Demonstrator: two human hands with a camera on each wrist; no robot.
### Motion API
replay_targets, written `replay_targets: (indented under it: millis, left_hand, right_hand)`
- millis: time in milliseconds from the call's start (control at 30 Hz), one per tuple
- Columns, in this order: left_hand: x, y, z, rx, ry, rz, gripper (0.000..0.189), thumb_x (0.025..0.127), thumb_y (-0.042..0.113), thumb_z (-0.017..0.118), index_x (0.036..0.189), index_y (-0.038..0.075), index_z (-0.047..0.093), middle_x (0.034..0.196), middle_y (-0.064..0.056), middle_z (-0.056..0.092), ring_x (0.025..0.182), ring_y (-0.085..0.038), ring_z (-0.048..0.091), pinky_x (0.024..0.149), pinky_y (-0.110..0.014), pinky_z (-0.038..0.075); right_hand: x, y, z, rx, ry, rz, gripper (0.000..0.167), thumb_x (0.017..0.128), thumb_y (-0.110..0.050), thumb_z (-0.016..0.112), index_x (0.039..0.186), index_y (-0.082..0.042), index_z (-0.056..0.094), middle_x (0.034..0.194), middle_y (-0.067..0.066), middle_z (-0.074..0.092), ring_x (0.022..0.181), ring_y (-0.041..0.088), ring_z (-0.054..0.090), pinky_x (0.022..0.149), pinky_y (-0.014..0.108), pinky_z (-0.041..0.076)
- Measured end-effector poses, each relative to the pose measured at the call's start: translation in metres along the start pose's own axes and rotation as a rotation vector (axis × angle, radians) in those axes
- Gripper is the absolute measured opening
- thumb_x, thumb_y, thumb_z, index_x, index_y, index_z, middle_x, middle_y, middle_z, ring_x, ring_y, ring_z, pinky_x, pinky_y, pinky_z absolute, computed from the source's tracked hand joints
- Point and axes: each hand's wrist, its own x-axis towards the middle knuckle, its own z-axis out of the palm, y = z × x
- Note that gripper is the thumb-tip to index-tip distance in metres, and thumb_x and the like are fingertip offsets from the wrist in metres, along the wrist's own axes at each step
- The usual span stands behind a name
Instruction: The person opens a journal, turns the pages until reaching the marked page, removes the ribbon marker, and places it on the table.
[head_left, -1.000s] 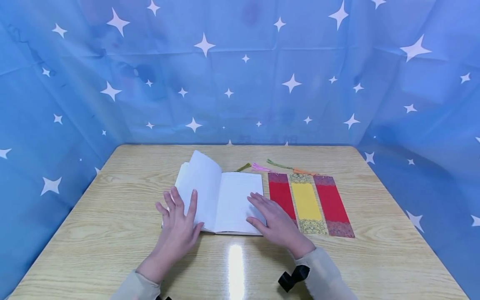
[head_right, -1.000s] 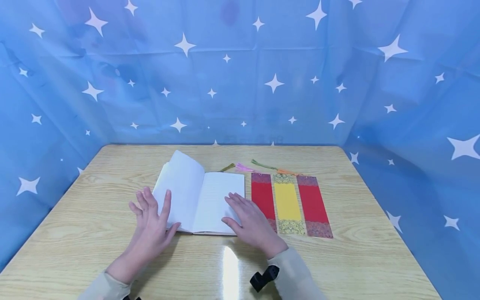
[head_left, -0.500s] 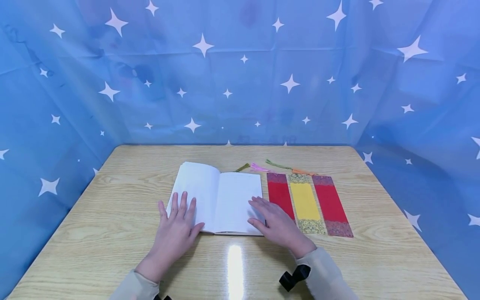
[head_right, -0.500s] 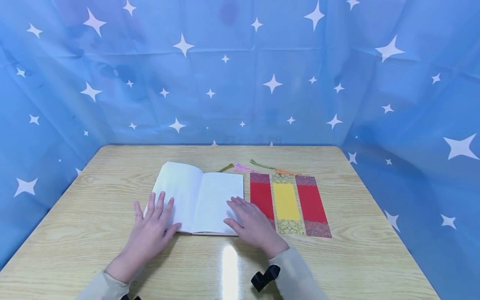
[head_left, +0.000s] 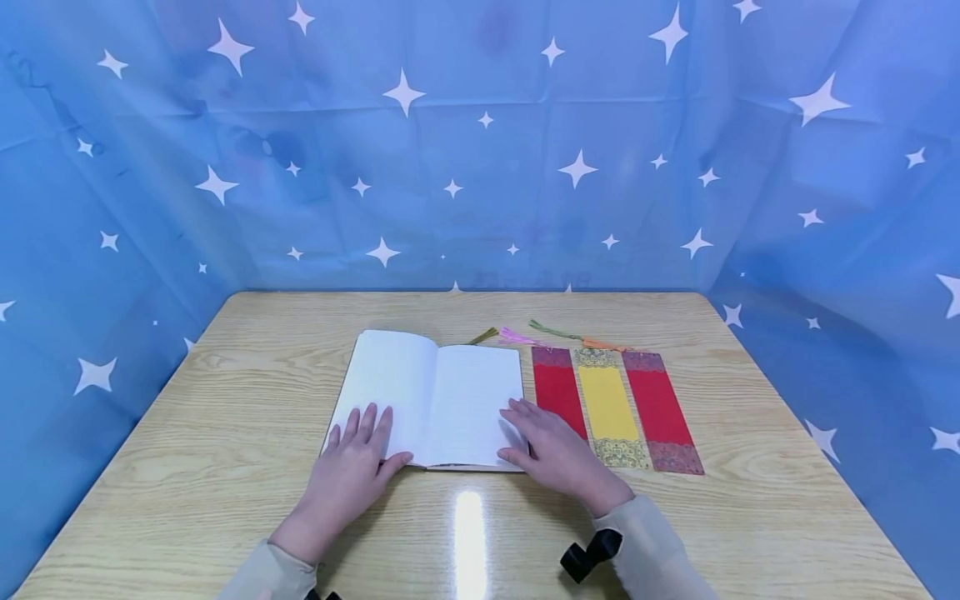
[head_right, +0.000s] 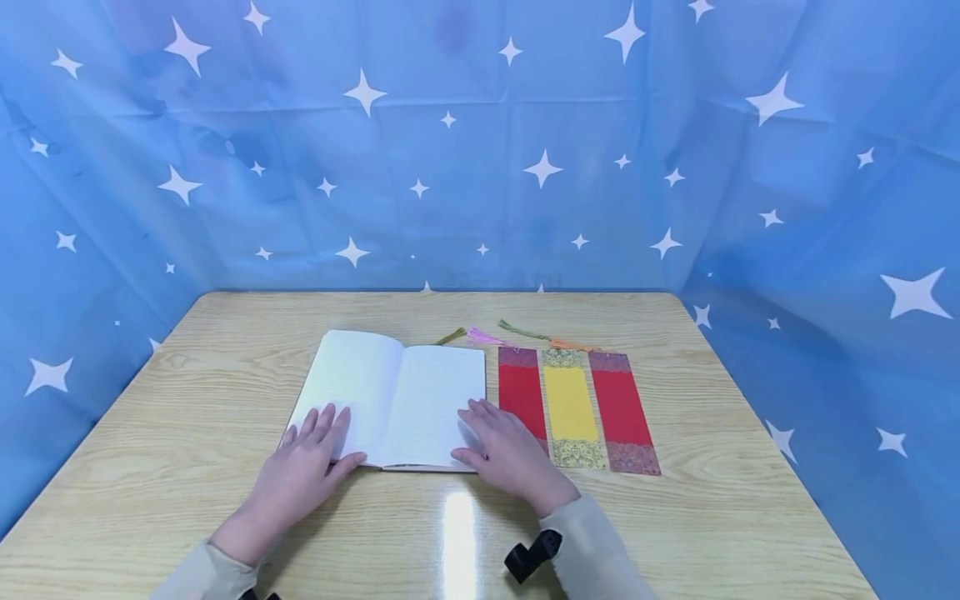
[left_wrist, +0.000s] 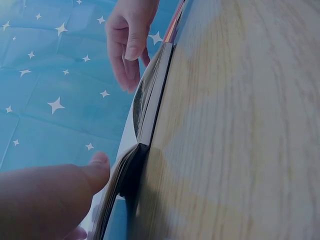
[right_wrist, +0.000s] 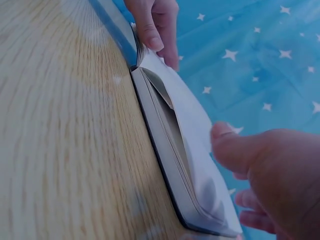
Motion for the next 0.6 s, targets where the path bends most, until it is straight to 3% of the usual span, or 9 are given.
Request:
replay_targets:
  millis: [367, 600]
  left_hand:
    - [-0.0016, 0.0001, 0.0035, -0.113, -0.137, -0.046, 0.067, 0.09, 0.052, 0.051, 0.144, 0.015, 0.037, 0.141, -0.025, 0.035, 0.126, -0.049, 0.031, 0.092, -0.068, 0.031]
    - [-0.0013, -0.0035, 0.0057, -0.146, -0.173, -0.037, 0.067, 0.092, 0.049, 0.05, 0.148, 0.022, 0.027, 0.142, -0.028, 0.031, 0.126, -0.052, 0.028, 0.091, -0.071, 0.027]
  right_hand:
    - [-0.0038, 0.0046, 0.002, -0.017, -0.073, 0.015, 0.075, 0.085, -0.052, 0.059, 0.139, -0.003, 0.042, 0.146, 0.018, 0.033, 0.135, 0.036, 0.025, 0.105, 0.052, 0.026]
    - [-0.0021, 0.0056, 0.005, -0.017, -0.111, 0.023, 0.079, 0.084, -0.055, 0.059, 0.143, -0.006, 0.037, 0.149, 0.014, 0.027, 0.138, 0.033, 0.02, 0.106, 0.054, 0.023]
